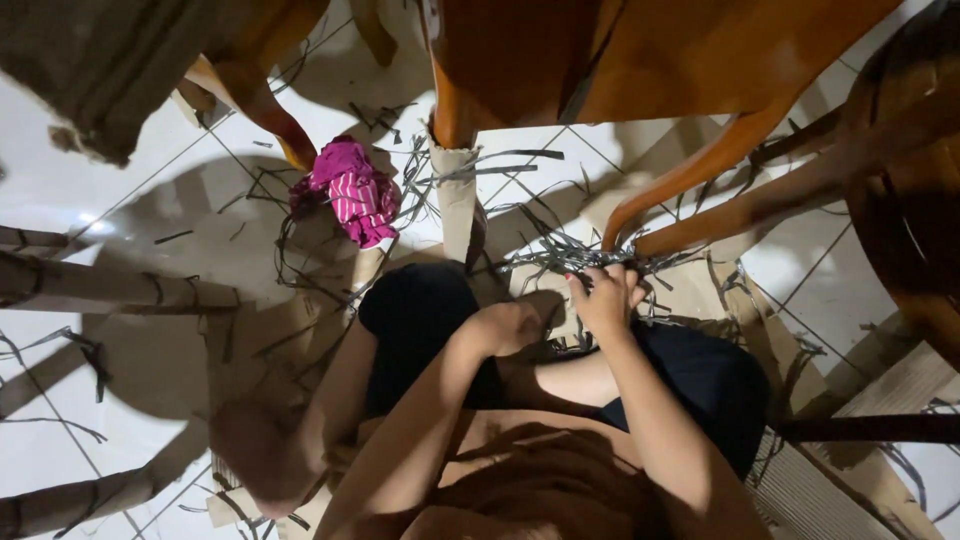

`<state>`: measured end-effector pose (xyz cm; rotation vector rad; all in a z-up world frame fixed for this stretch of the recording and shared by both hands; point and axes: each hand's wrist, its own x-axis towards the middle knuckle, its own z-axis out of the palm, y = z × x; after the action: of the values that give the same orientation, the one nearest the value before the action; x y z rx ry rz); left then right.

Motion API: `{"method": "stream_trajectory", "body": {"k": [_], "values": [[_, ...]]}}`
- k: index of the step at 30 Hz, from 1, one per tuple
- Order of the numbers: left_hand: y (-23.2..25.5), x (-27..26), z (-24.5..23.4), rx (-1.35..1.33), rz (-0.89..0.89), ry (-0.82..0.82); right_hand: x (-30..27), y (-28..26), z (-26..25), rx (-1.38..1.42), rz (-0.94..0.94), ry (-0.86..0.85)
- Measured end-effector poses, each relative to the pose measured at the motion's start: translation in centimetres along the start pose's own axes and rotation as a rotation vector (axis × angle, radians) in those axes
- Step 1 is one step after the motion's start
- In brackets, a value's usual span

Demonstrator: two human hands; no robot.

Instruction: Wrapping cardboard around a chair leg and securing it with thin ties for protection.

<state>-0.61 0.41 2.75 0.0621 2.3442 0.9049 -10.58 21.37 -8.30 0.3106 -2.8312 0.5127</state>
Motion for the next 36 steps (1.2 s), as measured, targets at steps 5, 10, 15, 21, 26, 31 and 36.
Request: {"method": "stream_trajectory", "body": {"k": [5, 10, 15, 21, 26, 31, 36], "values": [[-1.6, 1.8, 1.0, 0.028, 0.001, 0.014, 0.7, -0.5, 0.0, 0.163, 0.08, -0.055], [0.4, -0.4, -1.4, -0.034, 0.024, 0.071, 1.0, -0.8, -1.5, 0.571, 0.205, 0.004], [3.0, -2.1, -3.5, -0.634, 0.381, 0.374, 0.7, -5.7, -10.7, 0.944, 0.255, -0.105], [4.3, -1.1, -2.2, -1.079, 0.45, 0.487, -1.2, -7.5, -12.9, 0.791, 0.035, -0.124], [5.0, -1.4, -3.4, -1.103, 0.499, 0.539, -2.4, -5.3, -10.8, 0.764, 0.028, -0.118], [4.4, -0.9, -3.9, -1.194, 0.546, 0.522, -3.0, -5.3, -11.3, 0.733, 0.041, -0.181], [5.2, -3.1, -5.8, -0.868, 0.458, 0.793, -2.6, -5.7, -11.6, 0.635, 0.037, -0.229]]}}
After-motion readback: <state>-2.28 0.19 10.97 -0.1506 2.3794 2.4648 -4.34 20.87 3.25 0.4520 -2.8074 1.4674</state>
